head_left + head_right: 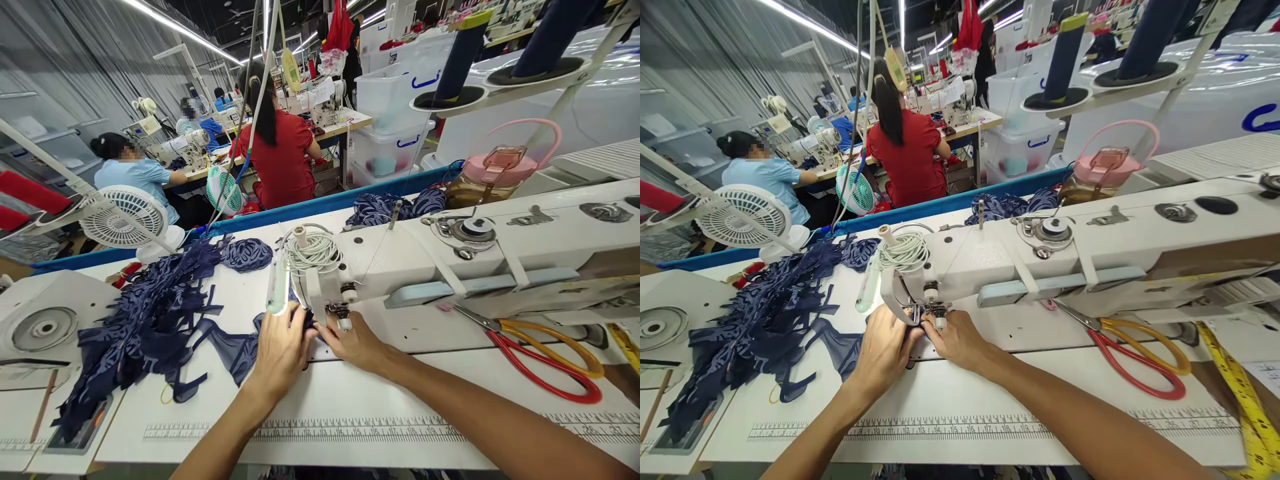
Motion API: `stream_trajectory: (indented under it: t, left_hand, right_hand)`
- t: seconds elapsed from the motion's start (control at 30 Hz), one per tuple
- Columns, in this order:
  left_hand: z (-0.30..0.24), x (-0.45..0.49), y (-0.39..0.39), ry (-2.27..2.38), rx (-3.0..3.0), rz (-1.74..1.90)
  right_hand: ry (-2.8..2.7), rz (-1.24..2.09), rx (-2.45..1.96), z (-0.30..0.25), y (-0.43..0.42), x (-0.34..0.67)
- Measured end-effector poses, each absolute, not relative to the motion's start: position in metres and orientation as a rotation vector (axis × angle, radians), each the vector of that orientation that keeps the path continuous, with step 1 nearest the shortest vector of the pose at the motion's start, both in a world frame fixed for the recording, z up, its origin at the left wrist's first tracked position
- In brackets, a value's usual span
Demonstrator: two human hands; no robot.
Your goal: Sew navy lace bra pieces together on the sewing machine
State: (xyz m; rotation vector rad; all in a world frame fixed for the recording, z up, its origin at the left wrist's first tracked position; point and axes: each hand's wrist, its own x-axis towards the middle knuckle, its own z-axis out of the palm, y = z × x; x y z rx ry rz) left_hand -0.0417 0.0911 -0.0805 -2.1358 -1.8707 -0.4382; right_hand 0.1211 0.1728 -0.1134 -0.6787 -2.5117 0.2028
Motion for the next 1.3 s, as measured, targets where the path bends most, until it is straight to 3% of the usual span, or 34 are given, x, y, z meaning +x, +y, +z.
stream_trajectory:
  t: [0.13,0.4,1.3]
  left_hand:
    - [-0.09,-0.044,0.094,-1.824,-2.291,-0.685]
    - [-0.094,-0.039,0.094,-1.823,-2.324,-0.778]
    - [-0.11,-0.042,0.092,-1.703,-2.467,-0.691]
  right_hand:
    - [-2.508,0.239,-0.666,-0.109,0.174,0.134]
    - [-2.564,0.244,-0.532,-0.109,0.181,0.163]
    - [-2.608,0.199,-0.501,-0.114,0.154,0.167]
